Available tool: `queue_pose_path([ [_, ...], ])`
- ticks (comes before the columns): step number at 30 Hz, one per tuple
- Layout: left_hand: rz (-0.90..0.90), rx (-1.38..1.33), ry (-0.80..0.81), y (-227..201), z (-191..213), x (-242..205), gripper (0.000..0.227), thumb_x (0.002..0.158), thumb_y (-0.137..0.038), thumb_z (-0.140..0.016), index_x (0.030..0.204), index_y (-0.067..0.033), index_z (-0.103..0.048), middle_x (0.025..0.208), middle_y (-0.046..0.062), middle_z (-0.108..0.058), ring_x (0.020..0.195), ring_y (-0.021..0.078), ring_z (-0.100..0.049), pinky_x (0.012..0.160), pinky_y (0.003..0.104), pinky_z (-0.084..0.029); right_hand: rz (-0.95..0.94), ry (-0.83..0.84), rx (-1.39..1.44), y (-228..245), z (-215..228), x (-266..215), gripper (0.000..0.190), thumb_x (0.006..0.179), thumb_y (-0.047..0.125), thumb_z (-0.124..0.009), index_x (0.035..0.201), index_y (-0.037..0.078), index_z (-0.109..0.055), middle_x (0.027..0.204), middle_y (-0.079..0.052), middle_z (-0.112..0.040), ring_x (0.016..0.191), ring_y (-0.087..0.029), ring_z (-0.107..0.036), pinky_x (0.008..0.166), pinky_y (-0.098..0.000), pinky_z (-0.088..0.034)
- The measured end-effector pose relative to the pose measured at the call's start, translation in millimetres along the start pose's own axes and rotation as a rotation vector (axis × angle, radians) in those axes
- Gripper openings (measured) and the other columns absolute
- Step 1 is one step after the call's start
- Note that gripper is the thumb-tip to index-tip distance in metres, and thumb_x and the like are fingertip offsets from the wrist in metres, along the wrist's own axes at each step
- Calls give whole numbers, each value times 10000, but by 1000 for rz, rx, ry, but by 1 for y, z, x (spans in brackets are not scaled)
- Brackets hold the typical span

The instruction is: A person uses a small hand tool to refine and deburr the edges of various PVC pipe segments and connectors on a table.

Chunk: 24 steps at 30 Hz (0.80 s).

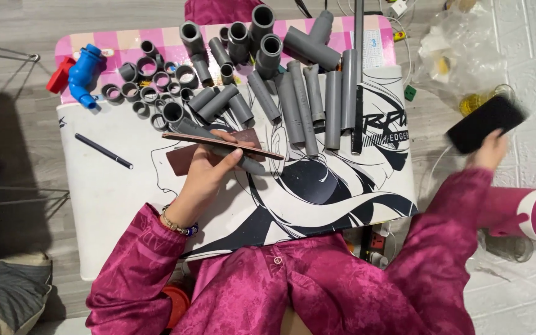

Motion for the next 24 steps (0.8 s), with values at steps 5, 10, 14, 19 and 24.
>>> queue_pose_path([
  [5,-65,1,28,-4,-1,1,207,794,-82,-564,951,-87,-427,1003,137,-609,884,195,-607,680,217,-484,-178,-144,399,64,-29,74,448,815,415,-408,1127,107,-501,993,7,-617,774,-15,-618,556,-83,-459],
  [10,33,116,-19,2,5,1,254,767,-126,-583,983,-91,-452,955,101,-634,790,158,-627,675,222,-505,-119,66,398,96,-71,94,373,832,431,-444,1067,150,-510,1009,57,-625,846,-13,-651,705,-81,-531],
  [14,24,126,-4,-1,3,1,252,775,-149,-577,983,-92,-448,967,106,-628,828,173,-629,703,231,-500,-45,162,559,107,-95,87,387,819,418,-493,1058,114,-496,1022,24,-582,914,-50,-598,862,-161,-520],
  [19,-19,86,32,-3,3,2,222,793,-112,-559,979,-86,-441,986,113,-627,836,187,-632,684,227,-509,-104,117,668,105,-98,76,448,741,435,-520,1035,97,-505,1028,-5,-606,953,-84,-631,899,-182,-552],
  [24,-14,154,5,-4,3,2,225,783,-130,-565,977,-86,-459,963,97,-637,813,152,-617,684,217,-491,-39,157,641,121,-96,75,535,721,488,-551,1092,107,-490,1097,-28,-596,1015,-116,-629,955,-219,-561],
])
Point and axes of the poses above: each hand's wrist, its own x-axis towards the middle knuckle, its own z-axis out of the back of the hand, y = z × x, the point moved 8 cm from there along x, towards the middle knuckle
